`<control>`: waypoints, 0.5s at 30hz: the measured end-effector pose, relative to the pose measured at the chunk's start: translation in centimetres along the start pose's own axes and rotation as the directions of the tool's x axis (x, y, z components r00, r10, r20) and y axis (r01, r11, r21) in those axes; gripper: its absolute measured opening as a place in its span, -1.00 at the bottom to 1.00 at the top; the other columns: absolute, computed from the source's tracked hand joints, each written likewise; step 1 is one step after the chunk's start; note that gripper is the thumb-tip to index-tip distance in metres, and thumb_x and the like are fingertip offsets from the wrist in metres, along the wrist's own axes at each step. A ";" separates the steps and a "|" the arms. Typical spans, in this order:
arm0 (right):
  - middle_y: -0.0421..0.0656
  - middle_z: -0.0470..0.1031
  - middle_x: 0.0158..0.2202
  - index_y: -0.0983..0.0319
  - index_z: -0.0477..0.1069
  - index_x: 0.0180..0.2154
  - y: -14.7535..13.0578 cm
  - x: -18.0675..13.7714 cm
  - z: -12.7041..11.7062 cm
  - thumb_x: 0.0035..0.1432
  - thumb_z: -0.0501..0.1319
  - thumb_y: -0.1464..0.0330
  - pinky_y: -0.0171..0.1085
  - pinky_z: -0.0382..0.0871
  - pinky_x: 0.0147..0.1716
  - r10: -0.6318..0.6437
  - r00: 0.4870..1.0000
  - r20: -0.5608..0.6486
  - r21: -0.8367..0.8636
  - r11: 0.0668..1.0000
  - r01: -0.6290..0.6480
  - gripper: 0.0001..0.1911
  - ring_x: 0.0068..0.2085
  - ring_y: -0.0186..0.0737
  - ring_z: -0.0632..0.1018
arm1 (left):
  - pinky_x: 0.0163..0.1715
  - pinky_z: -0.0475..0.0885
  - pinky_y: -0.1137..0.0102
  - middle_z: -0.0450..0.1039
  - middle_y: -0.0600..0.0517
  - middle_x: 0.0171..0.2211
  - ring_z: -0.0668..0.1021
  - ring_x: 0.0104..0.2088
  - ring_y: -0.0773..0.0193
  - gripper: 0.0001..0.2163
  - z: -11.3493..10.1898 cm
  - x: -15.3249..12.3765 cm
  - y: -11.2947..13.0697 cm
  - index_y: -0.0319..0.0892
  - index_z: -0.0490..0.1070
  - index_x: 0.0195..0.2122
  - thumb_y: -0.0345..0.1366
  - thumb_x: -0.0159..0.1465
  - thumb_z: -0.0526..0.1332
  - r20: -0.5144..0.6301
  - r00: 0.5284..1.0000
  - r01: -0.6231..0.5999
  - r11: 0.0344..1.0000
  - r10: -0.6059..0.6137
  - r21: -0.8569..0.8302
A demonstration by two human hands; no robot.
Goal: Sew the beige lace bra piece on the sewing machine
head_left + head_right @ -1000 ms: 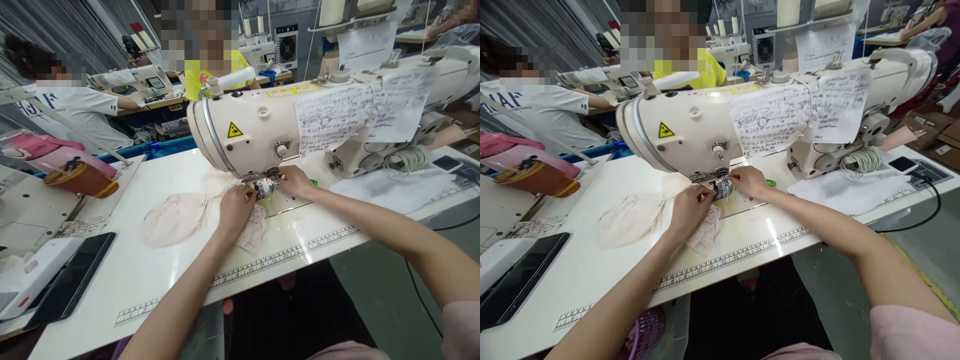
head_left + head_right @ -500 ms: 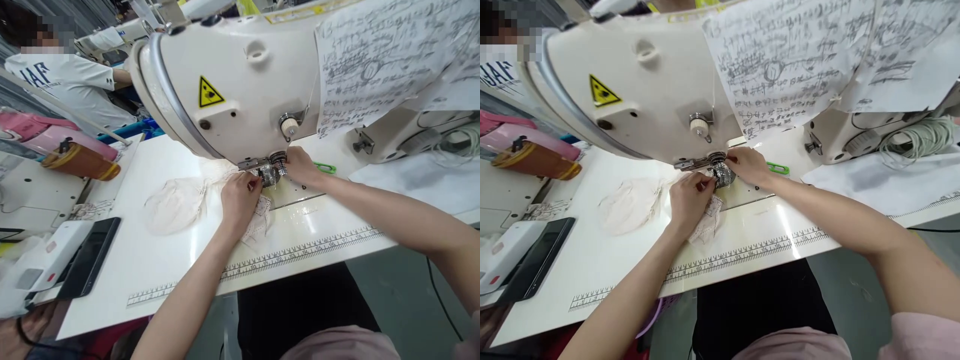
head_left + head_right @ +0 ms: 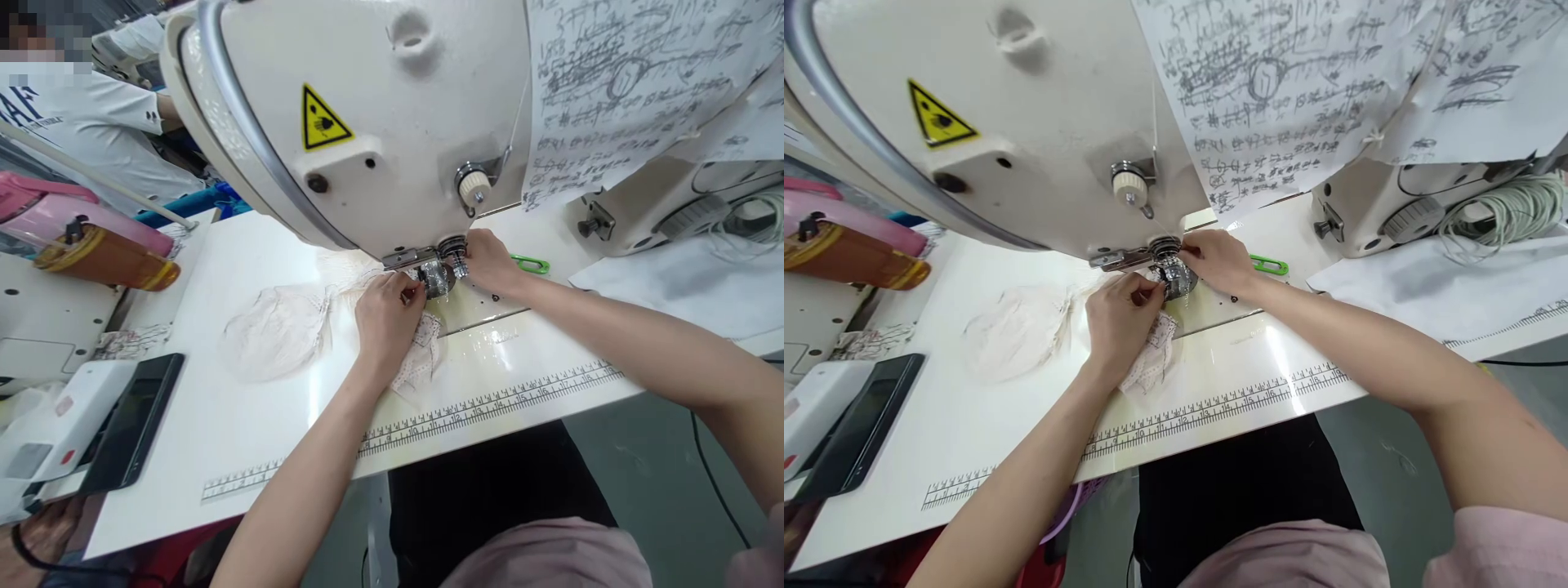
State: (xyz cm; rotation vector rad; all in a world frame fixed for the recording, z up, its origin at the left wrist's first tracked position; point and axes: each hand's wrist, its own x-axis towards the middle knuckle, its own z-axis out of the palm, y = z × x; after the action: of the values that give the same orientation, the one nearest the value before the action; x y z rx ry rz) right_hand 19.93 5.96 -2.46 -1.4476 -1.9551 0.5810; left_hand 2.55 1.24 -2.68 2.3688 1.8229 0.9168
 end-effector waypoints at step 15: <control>-0.15 0.41 -0.40 0.28 0.45 -0.36 0.0 0.1 -0.1 0.14 0.05 0.32 -0.32 0.09 -0.39 0.009 1.000 0.016 0.014 1.000 -0.009 -0.75 -0.34 -0.26 0.36 | -0.44 0.27 0.41 0.47 0.07 -0.50 0.44 -0.47 0.32 -0.90 0.2 0.1 0.0 -0.19 0.44 -0.49 -0.38 0.18 0.24 -0.037 0.999 -0.005 1.000 0.004 -0.009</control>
State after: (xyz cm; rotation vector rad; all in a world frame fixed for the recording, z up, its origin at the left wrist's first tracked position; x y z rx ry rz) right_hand 19.98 6.01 -2.40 -1.4485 -1.9537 0.6106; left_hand 2.62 1.40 -2.79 2.3671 1.8223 0.9734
